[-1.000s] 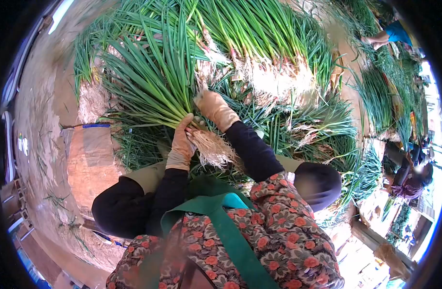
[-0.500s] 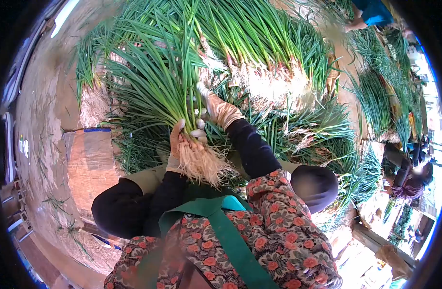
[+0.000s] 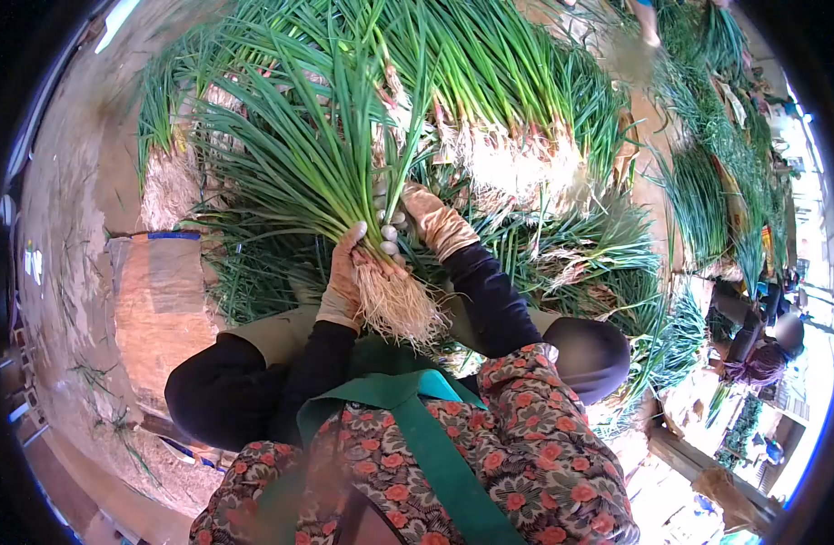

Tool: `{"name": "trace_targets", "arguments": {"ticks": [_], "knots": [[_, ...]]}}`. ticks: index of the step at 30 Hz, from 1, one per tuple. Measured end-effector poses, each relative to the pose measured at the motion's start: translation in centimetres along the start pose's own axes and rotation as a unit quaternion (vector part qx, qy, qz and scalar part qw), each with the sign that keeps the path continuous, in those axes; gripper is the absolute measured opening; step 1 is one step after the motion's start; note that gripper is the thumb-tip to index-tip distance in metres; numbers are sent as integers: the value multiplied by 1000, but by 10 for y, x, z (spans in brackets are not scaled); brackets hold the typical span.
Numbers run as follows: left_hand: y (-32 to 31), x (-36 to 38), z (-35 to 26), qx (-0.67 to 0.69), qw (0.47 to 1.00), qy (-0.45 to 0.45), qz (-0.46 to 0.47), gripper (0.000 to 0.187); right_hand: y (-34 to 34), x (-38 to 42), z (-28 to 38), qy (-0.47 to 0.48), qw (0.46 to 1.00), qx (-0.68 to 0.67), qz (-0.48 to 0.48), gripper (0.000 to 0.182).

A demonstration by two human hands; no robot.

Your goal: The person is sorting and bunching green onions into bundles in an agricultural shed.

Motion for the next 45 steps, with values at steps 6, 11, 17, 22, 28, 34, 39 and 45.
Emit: {"name": "trace_targets", "arguments": {"ticks": [6, 11, 17, 22, 28, 34, 39, 45], "knots": [[32, -6, 5, -42, 993, -6, -114, 34, -10, 17, -20, -217, 898, -383, 22, 37], [62, -26, 7, -122, 987, 43, -92, 28, -7, 6, -46, -296, 913, -282, -15, 29], [32, -10, 4, -85, 990, 21, -109, 20, -7, -5, -26, -107, 990, -95, -20, 31], [48, -20, 11, -63, 987, 30, -147, 15, -5, -6, -17, -224, 932, 261, -114, 38], [56, -14, 2, -118, 976, -20, -179, 15, -31, -3, -40, -283, 925, -238, -83, 25], [23, -4, -1, -71, 982, -81, -157, 18, -40, 11, -53, -203, 750, -617, -120, 30], [-5, 9, -2, 15, 998, -44, 36, 19, 5, 5, -41, -27, 940, -182, -288, 21], [-85, 38, -53, -2, 974, -96, 204, 28, 4, 28, -107, 4, 863, 444, 242, 21]]}}
Point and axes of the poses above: each hand's wrist, its own x-axis away from the middle knuckle, its own y-axis out of the back of the hand, z = x × y, the point moved 5 cm from there along -x, towards the middle knuckle
